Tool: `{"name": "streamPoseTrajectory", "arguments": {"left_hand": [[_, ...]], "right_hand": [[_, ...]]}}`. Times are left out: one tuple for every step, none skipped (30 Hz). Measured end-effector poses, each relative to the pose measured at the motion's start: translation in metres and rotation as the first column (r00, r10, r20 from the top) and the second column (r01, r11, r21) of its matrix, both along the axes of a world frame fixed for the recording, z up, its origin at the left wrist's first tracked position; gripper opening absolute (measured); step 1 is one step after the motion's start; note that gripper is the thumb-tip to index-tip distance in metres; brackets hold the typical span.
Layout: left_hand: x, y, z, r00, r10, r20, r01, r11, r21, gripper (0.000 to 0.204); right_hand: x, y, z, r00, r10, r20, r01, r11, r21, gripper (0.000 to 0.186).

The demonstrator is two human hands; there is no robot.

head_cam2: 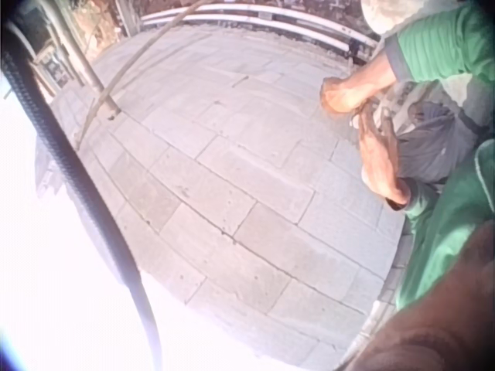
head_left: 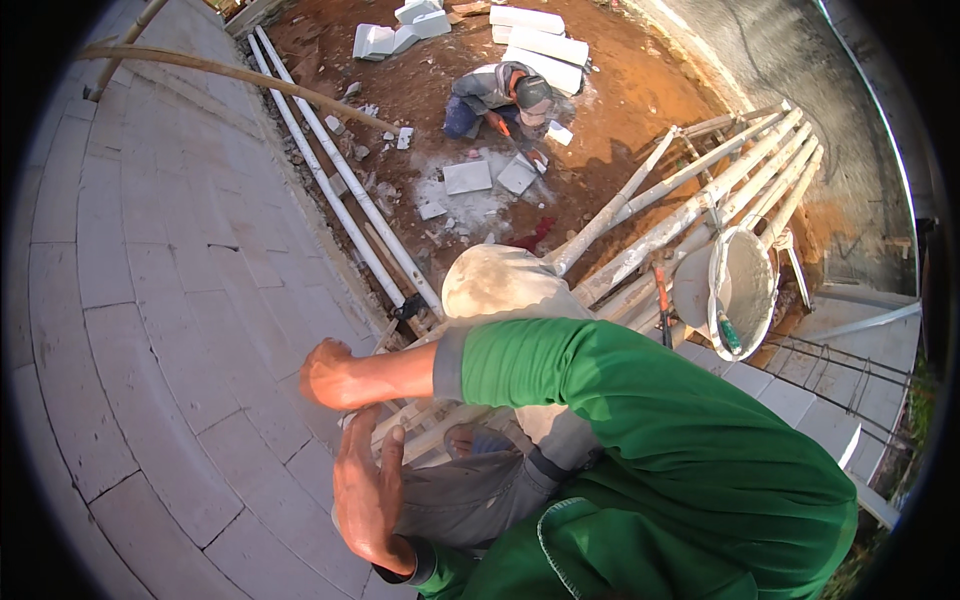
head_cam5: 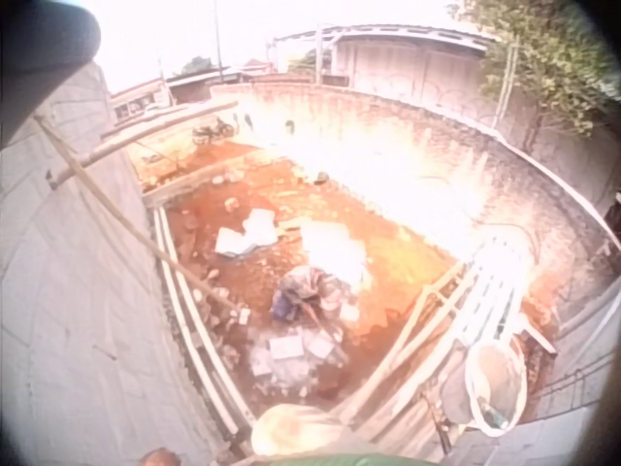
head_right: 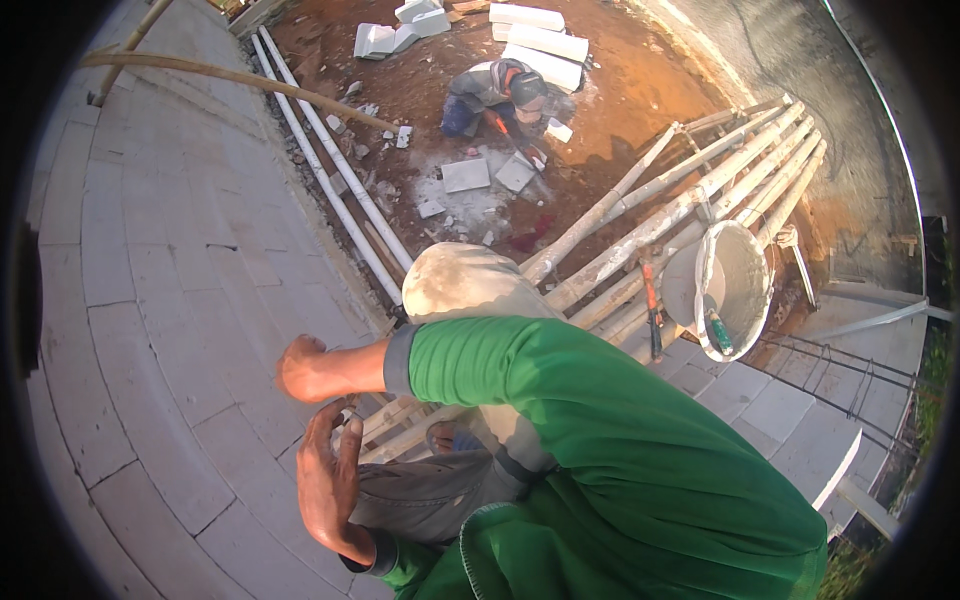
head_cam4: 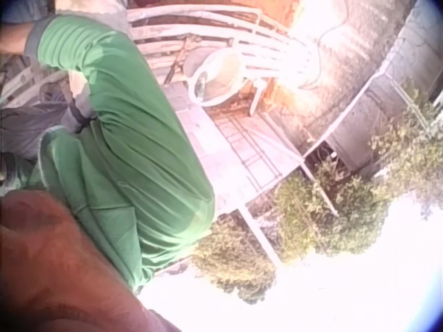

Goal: The person applies mortar to a long aerated concrete block and places it on a wall under construction. They use a hammer to tap the block into position and a tape measure to check alignment. The person then receives another block from a coworker and positions it on the wall.

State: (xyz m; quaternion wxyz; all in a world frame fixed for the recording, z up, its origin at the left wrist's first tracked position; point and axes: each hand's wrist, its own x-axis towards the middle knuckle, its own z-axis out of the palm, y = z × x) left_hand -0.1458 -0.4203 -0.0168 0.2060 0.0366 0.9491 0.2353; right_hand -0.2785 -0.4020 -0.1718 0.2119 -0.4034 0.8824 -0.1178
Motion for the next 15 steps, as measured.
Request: {"name": "streamPoseTrajectory", "arguments": {"left_hand": [[-0.002, 0.002, 0.001, 1.000, -0.005, -0.001, 0.005, 1.000, 0.002, 0.037], [-0.005, 0.006, 0.001, 1.000, -0.003, 0.010, 0.003, 1.000, 0.014, 0.036], [-0.006, 0.008, 0.003, 1.000, 0.003, 0.022, -0.003, 1.000, 0.024, 0.036], [-0.010, 0.010, 0.003, 0.999, 0.011, 0.032, -0.012, 0.999, 0.037, 0.036], [-0.009, 0.007, 0.002, 1.000, -0.013, 0.004, 0.013, 0.999, 0.039, 0.035], [-0.010, 0.006, -0.002, 0.999, -0.032, -0.025, 0.033, 0.999, 0.043, 0.034], [-0.005, 0.000, -0.004, 0.999, -0.013, -0.052, 0.015, 0.999, 0.035, 0.034], [-0.002, 0.000, -0.002, 1.000, 0.017, -0.007, -0.017, 0.999, 0.049, 0.033], [-0.002, -0.005, -0.003, 0.995, 0.087, 0.044, -0.090, 0.995, 0.052, 0.033], [-0.001, -0.010, -0.008, 0.998, 0.024, -0.053, -0.020, 0.997, 0.075, 0.034], [-0.006, -0.010, -0.012, 0.998, -0.010, -0.065, 0.015, 0.996, 0.083, 0.034], [-0.003, -0.013, -0.024, 0.991, -0.024, -0.133, 0.032, 0.998, 0.056, 0.034], [0.001, -0.014, -0.035, 0.974, -0.065, -0.218, 0.077, 0.996, 0.050, 0.032], [0.001, -0.009, -0.039, 0.976, -0.072, -0.206, 0.071, 0.997, -0.014, 0.027], [0.003, -0.005, -0.051, 0.963, -0.099, -0.249, 0.098, 0.995, -0.015, 0.024]], "right_hand": [[-0.002, 0.001, -0.002, 1.000, -0.007, 0.007, 0.007, 1.000, 0.004, 0.033], [-0.005, 0.003, -0.003, 1.000, -0.012, 0.015, 0.012, 1.000, 0.008, 0.032], [-0.006, 0.003, -0.003, 1.000, -0.002, 0.005, 0.002, 1.000, 0.025, 0.031], [-0.009, 0.006, -0.005, 1.000, 0.011, -0.005, -0.011, 0.999, 0.044, 0.030], [-0.008, 0.003, -0.002, 0.999, 0.045, -0.015, -0.044, 0.998, 0.054, 0.028], [-0.007, 0.006, -0.003, 0.999, 0.029, -0.045, -0.029, 1.000, 0.010, 0.027], [-0.003, 0.006, -0.004, 0.996, 0.051, -0.071, -0.054, 0.998, -0.045, 0.026], [-0.003, 0.003, -0.002, 0.999, 0.046, -0.011, -0.046, 0.998, -0.049, 0.025], [0.001, 0.010, 0.004, 0.993, 0.107, -0.047, -0.110, 0.992, -0.068, 0.021], [0.003, 0.019, 0.001, 0.995, 0.069, -0.075, -0.083, 0.978, -0.189, 0.020], [0.001, 0.029, -0.003, 0.992, 0.004, -0.125, -0.038, 0.962, -0.271, 0.022], [-0.005, 0.036, 0.013, 0.999, -0.007, -0.039, -0.004, 0.958, -0.287, 0.029], [-0.006, 0.040, 0.033, 0.999, -0.035, 0.030, 0.042, 0.963, -0.265, 0.034], [-0.009, 0.041, 0.053, 0.991, -0.060, 0.121, 0.081, 0.982, -0.173, 0.042], [-0.011, 0.046, 0.053, 0.994, -0.080, 0.080, 0.094, 0.979, -0.180, 0.048]]}}
